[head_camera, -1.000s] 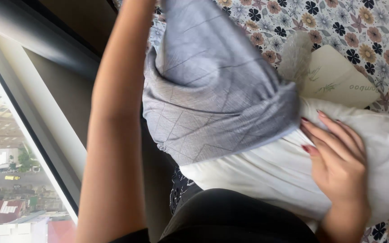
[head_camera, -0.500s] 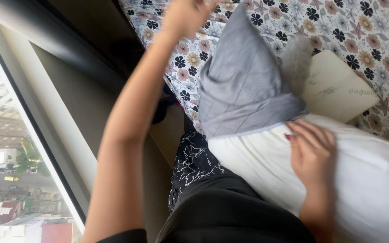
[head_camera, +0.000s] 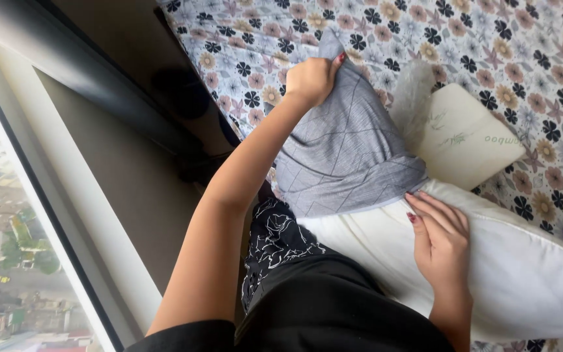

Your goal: Removing a pillowcase from a pillow and folding it after dusting.

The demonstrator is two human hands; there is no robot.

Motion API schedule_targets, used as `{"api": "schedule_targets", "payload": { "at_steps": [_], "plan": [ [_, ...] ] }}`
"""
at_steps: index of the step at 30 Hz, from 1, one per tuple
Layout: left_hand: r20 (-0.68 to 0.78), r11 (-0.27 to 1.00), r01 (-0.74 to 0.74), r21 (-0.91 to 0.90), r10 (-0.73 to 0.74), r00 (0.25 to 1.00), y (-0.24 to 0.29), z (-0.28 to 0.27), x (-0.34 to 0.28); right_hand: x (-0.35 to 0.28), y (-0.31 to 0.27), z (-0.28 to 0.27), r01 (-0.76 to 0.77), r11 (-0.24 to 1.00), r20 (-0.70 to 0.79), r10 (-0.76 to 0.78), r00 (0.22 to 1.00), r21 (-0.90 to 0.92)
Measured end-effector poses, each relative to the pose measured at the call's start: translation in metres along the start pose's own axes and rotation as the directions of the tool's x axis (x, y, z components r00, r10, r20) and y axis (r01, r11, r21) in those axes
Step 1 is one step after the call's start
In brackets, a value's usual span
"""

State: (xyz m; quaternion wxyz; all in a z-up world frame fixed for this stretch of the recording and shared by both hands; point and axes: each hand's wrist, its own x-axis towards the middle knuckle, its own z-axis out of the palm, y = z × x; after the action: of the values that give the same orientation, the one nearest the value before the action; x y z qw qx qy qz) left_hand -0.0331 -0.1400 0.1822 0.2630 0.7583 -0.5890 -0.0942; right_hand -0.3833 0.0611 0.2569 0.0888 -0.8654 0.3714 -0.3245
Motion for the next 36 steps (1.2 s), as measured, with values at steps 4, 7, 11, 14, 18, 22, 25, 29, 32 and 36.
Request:
{"api": "schedule_targets", "payload": {
  "at_steps": [4, 7, 11, 14, 18, 22, 25, 29, 32, 36],
  "plan": [
    [-0.008, 0.995, 0.015, 0.097, -0.014, 1.000, 0.001, -0.016, 0.003, 0.006, -0.018, -0.002, -0.007, 1.000, -0.033, 0.008, 0.999, 0.005],
    [-0.067, 0.991, 0.059, 0.120, -0.051, 0.996, -0.005, -0.025, 0.011, 0.012, -0.028, -0.006, 0.007, 1.000, -0.022, -0.007, 1.000, 0.018],
    [-0.191, 0.982, 0.079, 0.173, -0.045, 0.981, -0.021, -0.052, 0.026, 0.016, -0.034, -0.011, 0.034, 0.997, -0.035, -0.031, 0.999, 0.072],
    [-0.285, 0.972, 0.131, 0.195, -0.072, 0.956, -0.048, -0.071, 0.040, 0.017, -0.036, -0.013, 0.028, 0.991, -0.058, -0.020, 0.998, 0.132],
    [-0.421, 0.979, 0.100, 0.176, -0.017, 0.907, -0.095, -0.080, 0.046, 0.014, -0.036, -0.023, 0.004, 0.983, -0.058, 0.007, 0.998, 0.186],
    [-0.474, 0.978, 0.109, 0.179, -0.011, 0.880, -0.143, -0.103, 0.037, 0.005, -0.031, -0.045, 0.050, 0.981, -0.014, -0.048, 0.999, 0.185],
    [-0.446, 0.895, 0.383, 0.230, -0.253, 0.858, -0.179, -0.130, 0.023, -0.014, -0.009, -0.065, 0.009, 0.982, 0.008, -0.011, 1.000, 0.190],
    [-0.579, 0.805, 0.586, 0.096, -0.434, 0.690, -0.272, -0.172, -0.017, -0.119, 0.185, -0.064, -0.238, 0.948, -0.028, 0.250, 0.968, 0.211],
    [-0.716, 0.802, 0.586, -0.113, -0.475, 0.512, -0.325, -0.191, -0.057, -0.232, 0.324, -0.046, -0.334, 0.882, -0.193, 0.410, 0.891, 0.332],
    [-0.569, 0.915, 0.276, -0.295, -0.400, 0.718, -0.402, -0.148, -0.054, -0.233, 0.303, 0.001, -0.437, 0.741, -0.334, 0.639, 0.693, 0.511]
  ]
}}
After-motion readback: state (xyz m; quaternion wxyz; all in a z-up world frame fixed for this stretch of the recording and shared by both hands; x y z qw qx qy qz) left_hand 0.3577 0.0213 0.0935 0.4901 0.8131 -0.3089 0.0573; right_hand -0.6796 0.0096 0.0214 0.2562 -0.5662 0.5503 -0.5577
